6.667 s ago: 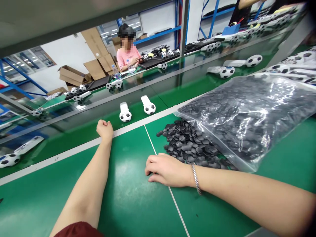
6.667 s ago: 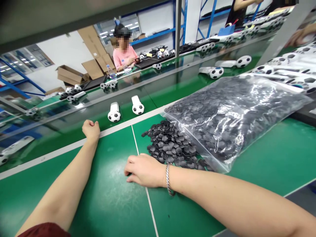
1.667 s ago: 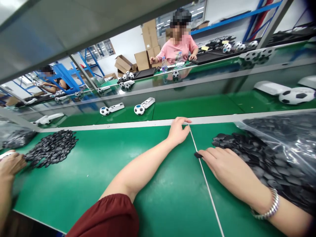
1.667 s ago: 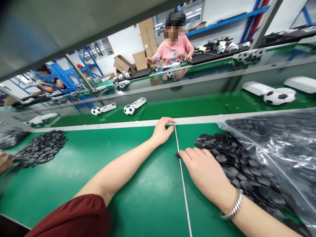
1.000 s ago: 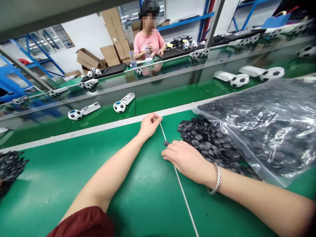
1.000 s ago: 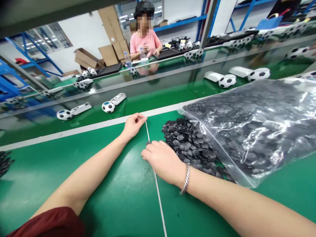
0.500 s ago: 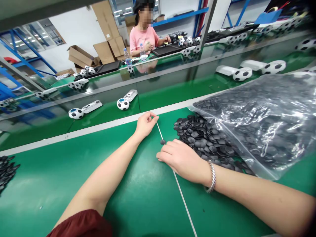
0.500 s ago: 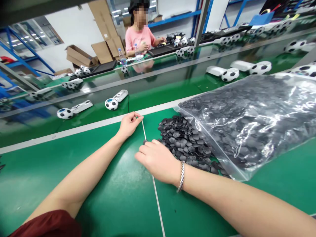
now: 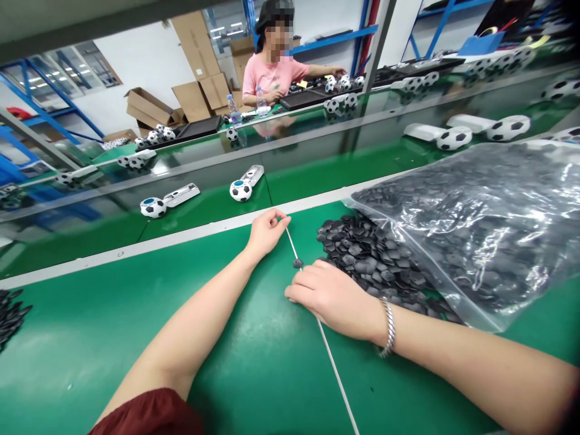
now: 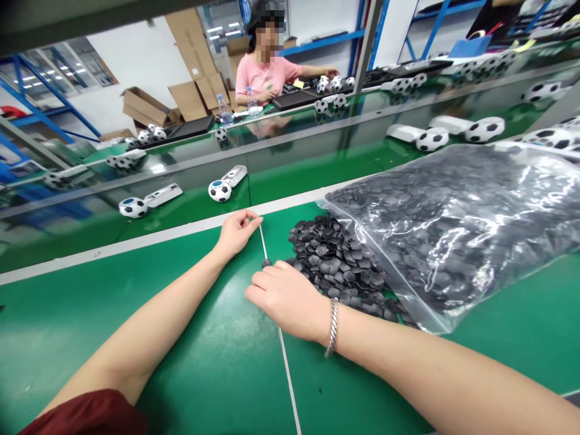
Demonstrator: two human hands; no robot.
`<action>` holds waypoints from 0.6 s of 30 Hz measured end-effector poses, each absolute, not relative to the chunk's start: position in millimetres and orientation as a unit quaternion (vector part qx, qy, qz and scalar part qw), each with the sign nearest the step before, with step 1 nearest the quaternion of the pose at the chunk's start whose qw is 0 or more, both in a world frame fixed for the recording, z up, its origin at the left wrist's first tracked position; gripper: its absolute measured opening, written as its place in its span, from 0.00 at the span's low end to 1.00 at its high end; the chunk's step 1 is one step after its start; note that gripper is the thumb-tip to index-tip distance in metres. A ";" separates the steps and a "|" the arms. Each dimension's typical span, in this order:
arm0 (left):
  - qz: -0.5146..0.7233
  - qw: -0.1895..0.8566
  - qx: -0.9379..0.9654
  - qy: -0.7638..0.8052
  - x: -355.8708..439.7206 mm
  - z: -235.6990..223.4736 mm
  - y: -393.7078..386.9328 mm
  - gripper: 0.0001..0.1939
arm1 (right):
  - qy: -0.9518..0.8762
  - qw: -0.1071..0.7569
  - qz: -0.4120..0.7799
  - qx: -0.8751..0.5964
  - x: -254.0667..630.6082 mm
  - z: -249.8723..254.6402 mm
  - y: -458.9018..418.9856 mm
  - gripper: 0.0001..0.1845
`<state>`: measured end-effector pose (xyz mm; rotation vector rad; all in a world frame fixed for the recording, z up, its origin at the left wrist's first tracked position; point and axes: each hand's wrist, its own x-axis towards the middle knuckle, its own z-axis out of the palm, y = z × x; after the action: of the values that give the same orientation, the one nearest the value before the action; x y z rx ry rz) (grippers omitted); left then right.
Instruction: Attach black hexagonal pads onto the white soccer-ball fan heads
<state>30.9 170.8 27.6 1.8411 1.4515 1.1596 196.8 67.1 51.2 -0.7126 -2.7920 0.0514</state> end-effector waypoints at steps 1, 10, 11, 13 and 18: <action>0.428 0.260 0.679 0.536 31.0 27.7 170.7 0.08 | -0.962 0.130 0.019 -0.241 196.6 50.6 67.3 0.08; 0.428 0.266 0.682 0.531 30.8 27.2 172.9 0.09 | -0.958 0.109 0.048 -0.262 197.9 56.7 69.0 0.08; 0.428 0.267 0.682 0.529 30.6 27.3 173.4 0.09 | -0.957 0.100 0.052 -0.269 198.0 57.5 69.3 0.07; 0.429 0.269 0.683 0.527 30.1 27.3 174.3 0.09 | -0.956 0.099 0.053 -0.273 198.1 58.1 69.9 0.07; 0.430 0.277 0.683 0.521 30.2 27.1 174.7 0.09 | -0.954 0.120 0.054 -0.271 198.0 56.0 70.4 0.07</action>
<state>30.2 174.7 27.1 1.8346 1.3990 1.1534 198.0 70.4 56.0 -0.7909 -2.7862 0.1587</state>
